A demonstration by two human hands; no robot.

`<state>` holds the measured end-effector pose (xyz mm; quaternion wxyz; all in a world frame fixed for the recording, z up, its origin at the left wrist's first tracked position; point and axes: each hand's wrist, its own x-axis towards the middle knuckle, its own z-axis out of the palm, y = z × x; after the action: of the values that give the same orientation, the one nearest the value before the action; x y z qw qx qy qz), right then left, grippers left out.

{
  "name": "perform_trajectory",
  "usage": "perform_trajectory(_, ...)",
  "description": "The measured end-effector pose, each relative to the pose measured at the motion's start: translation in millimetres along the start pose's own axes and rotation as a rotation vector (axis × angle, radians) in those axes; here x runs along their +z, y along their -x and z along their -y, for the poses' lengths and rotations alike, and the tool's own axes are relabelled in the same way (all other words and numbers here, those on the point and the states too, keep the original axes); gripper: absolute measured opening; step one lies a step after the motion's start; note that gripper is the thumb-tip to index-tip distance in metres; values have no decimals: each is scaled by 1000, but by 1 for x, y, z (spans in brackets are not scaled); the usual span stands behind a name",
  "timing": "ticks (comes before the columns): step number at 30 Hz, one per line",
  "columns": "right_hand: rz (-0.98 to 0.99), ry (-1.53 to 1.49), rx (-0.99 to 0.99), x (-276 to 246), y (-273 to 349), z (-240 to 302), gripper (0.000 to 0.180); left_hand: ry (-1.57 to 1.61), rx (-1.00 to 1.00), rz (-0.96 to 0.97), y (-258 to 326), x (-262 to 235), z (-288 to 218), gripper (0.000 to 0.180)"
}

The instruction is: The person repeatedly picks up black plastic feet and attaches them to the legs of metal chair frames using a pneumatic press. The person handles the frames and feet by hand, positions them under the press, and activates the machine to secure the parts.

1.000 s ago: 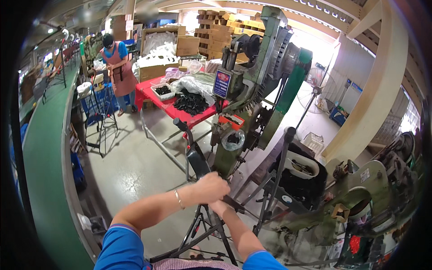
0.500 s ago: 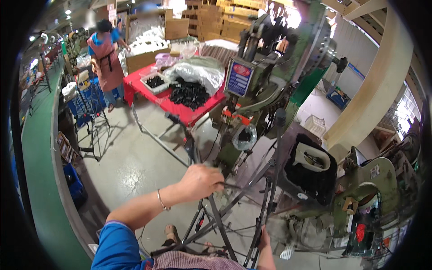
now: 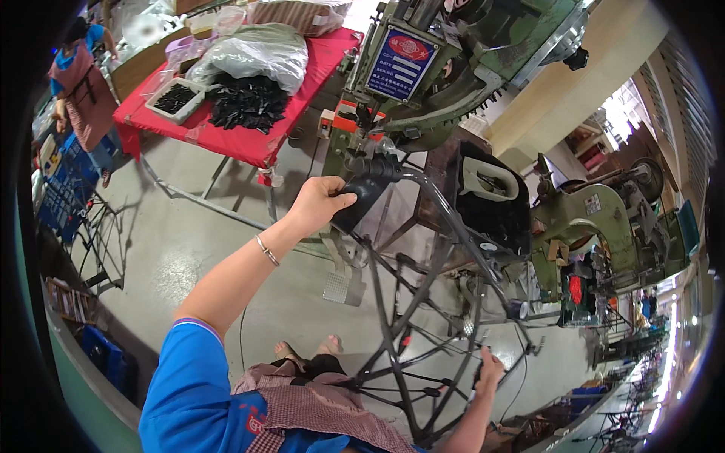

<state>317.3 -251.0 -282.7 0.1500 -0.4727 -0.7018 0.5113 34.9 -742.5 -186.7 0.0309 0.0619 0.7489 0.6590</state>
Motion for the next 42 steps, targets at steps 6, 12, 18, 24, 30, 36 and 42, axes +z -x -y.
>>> perform_trajectory(6, -189, 186, -140, -94, -22, 35, 38, 334, 13, -104, -53, 25, 34, 31)
perform_trajectory(12, -230, 332, -141, -102, -15, 55, 40, 329, 83, -300, -101, 20, 55, 10)
perform_trajectory(18, -70, 249, -220, -47, -11, 27, 29, 259, 17, -370, -133, 14, 50, 11)
perform_trajectory(24, 59, 364, -24, 1, -6, 28, 36, 176, -23, -300, -149, 3, 54, 17)
perform_trajectory(30, 37, 302, 20, 32, 2, 34, 35, 19, -10, -78, -162, -23, 78, 28)
perform_trajectory(36, 38, 290, -42, 70, 40, 77, 33, 163, -428, 574, -163, -110, 20, 50)
perform_trajectory(42, -33, 247, -59, 103, 69, 125, 29, -479, 48, 460, -165, -124, -12, 34)
